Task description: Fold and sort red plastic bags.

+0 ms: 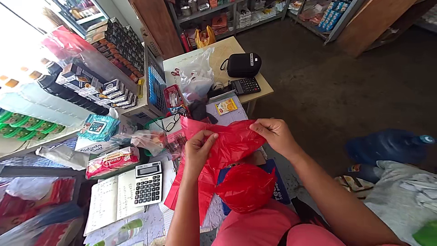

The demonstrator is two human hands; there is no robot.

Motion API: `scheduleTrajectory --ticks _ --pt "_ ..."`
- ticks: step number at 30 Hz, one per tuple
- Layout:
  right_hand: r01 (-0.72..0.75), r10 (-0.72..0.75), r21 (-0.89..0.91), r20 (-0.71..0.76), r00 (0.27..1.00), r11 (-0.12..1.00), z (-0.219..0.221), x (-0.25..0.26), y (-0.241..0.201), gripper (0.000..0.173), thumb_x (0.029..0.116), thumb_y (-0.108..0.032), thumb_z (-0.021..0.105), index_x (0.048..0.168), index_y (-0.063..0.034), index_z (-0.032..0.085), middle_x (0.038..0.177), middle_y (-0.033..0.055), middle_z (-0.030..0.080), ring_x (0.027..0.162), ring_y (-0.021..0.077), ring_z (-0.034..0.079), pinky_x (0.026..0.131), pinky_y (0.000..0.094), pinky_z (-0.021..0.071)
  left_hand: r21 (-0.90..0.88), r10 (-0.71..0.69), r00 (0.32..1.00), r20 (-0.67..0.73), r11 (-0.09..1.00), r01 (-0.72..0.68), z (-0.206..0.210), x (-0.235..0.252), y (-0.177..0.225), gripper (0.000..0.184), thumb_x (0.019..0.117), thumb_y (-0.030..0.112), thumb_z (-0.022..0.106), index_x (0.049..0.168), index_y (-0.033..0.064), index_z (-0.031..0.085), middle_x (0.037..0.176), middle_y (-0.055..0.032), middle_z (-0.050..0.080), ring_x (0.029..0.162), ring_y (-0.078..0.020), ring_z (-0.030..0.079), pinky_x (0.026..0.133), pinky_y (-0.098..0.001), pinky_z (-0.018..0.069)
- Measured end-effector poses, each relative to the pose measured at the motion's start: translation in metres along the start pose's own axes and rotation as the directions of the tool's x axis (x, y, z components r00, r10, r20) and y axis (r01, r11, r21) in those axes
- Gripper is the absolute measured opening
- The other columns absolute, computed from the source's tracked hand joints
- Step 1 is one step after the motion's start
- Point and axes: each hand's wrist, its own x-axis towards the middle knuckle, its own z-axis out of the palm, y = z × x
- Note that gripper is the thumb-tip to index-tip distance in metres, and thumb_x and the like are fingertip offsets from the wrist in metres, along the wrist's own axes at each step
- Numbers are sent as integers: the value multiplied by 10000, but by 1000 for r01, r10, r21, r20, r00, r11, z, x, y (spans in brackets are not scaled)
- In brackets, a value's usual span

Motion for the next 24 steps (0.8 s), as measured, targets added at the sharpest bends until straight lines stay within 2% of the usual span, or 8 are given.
scheduleTrajectory --ticks 3,5,7,8,12,17,21,24 --pt "-39 35 170 26 999 985 -3 -10 7 148 979 -153 685 905 -56 768 801 -40 726 728 7 660 700 201 571 216 94 992 -84 974 -74 4 -4 -17 217 989 248 689 860 83 742 671 44 651 560 -22 573 534 -198 486" --pt "-144 112 233 147 983 962 -7 -19 16 162 979 -173 683 895 -65 769 795 -62 721 735 -9 649 713 199 556 387 255 964 -75 898 -207 2 -9 -25 174 921 305 767 877 137 764 981 17 724 953 -93 657 869 -311 543" --pt "-263 200 233 262 944 936 -10 -28 26 200 987 -205 675 854 -77 750 749 -88 685 694 -32 615 669 172 518 469 385 921 57 804 -365 -3 -12 -21 155 936 306 753 929 151 749 1401 -104 605 1406 -307 462 1176 -519 363" --pt "-304 235 238 276 932 923 -10 -33 30 233 993 -231 670 819 -89 730 719 -93 658 664 -32 594 632 166 495 468 409 905 116 781 -413 -4 -13 -16 140 960 270 726 952 131 736 1456 -128 577 1460 -353 410 1214 -550 325" --pt "-225 114 425 272 956 877 -14 -44 32 269 973 -340 689 767 -169 715 853 -109 649 877 -2 592 806 202 486 342 240 934 265 882 -324 -2 -15 -12 222 1080 187 509 1154 -13 570 1252 -129 678 1107 -168 684 940 -341 584" --pt "-84 -41 656 173 984 750 -23 -32 3 171 977 -343 693 981 -187 763 1011 -9 739 1015 132 694 944 348 572 141 46 892 449 982 -122 14 -25 7 210 1081 221 515 1153 27 550 642 25 544 533 -24 492 529 -197 450" --pt "-218 174 688 134 976 693 -24 -29 -12 190 1030 -345 609 1015 -192 721 875 -29 703 712 17 656 630 191 567 -55 16 917 399 998 7 24 -24 28 221 1099 162 459 1203 26 598 737 41 600 582 -7 548 535 -168 486" --pt "-309 344 709 99 934 634 -11 -30 -5 237 1068 -315 537 1002 -147 691 805 -5 636 555 11 510 487 159 439 139 89 984 152 984 -110 24 -13 7 208 1051 173 570 1032 35 725 1052 -50 731 957 -118 696 859 -295 591"
